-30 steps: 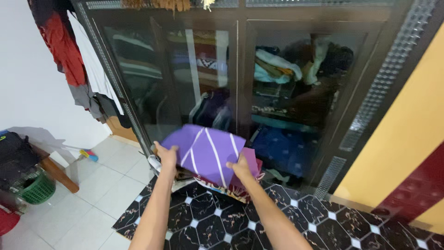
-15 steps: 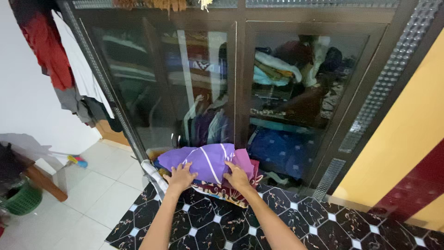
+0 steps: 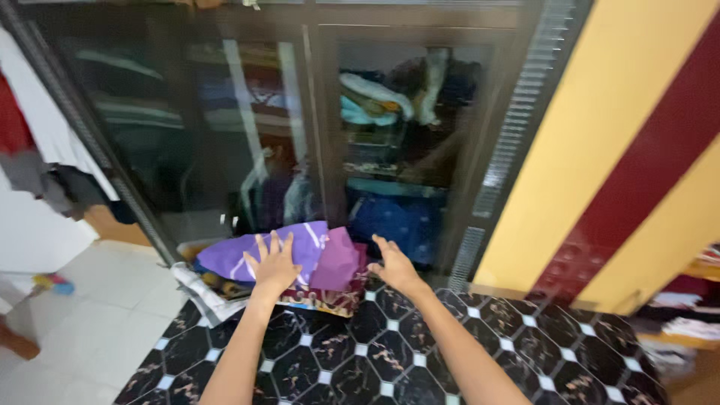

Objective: The person repeatedly opens a wardrobe, takes out folded clothes one by one, and places them on a nearby table. The person handles various patterned and solid-colored garments, stacking them on the table throughout the episode.

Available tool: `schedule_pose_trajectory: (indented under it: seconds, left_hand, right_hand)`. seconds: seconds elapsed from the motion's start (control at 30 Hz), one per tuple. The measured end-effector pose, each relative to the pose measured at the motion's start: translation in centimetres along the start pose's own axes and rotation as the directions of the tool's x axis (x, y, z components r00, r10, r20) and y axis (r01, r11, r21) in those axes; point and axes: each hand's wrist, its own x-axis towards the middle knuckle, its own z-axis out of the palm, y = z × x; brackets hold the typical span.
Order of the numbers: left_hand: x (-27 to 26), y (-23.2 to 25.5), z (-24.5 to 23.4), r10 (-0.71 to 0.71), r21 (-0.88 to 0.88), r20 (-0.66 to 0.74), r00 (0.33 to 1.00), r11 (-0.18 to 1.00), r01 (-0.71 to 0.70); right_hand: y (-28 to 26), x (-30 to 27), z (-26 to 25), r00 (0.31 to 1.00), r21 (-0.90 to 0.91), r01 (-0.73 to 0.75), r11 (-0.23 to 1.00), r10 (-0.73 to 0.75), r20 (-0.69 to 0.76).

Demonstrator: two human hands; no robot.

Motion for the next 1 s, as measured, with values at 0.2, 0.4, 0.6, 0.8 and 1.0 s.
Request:
schedule_pose_trajectory:
  seconds: [0.2,0.4,0.6,0.8,1.0]
  left_hand:
    - [-1.5,11.4,-5.0,0.160,0.004,-0.062,0.985,0.987,-0.160]
    - [-4.1,24.7,-8.3,0.310,-0.053,-0.140,0.940,0.946,-0.320]
    - [-8.8,38.7,-10.3,0.418,-0.084,-0.204,0.885,0.893,-0.441]
    - [-14.2,50.7,-10.5,0.541,-0.102,-0.198,0.818,0.818,-0.566]
    - [-17.1,61.3,-9.2,0.648,-0.140,-0.211,0.731,0.721,-0.679]
  right_hand:
    - [2.0,-5.4,-14.6,0.965,-0.173,-0.252,0.952,0.260,0.022]
    - [6.4,-12.3,-29.4,0.959,-0.324,-0.273,0.906,0.230,-0.165]
    - [11.7,-21.0,-42.4,0.921,-0.409,-0.347,0.844,0.224,-0.318]
    - [16.1,-30.7,-52.2,0.885,-0.459,-0.402,0.792,0.207,-0.416]
    - [19.5,-36.9,-57.4,0.784,-0.387,-0.598,0.702,0.414,-0.462]
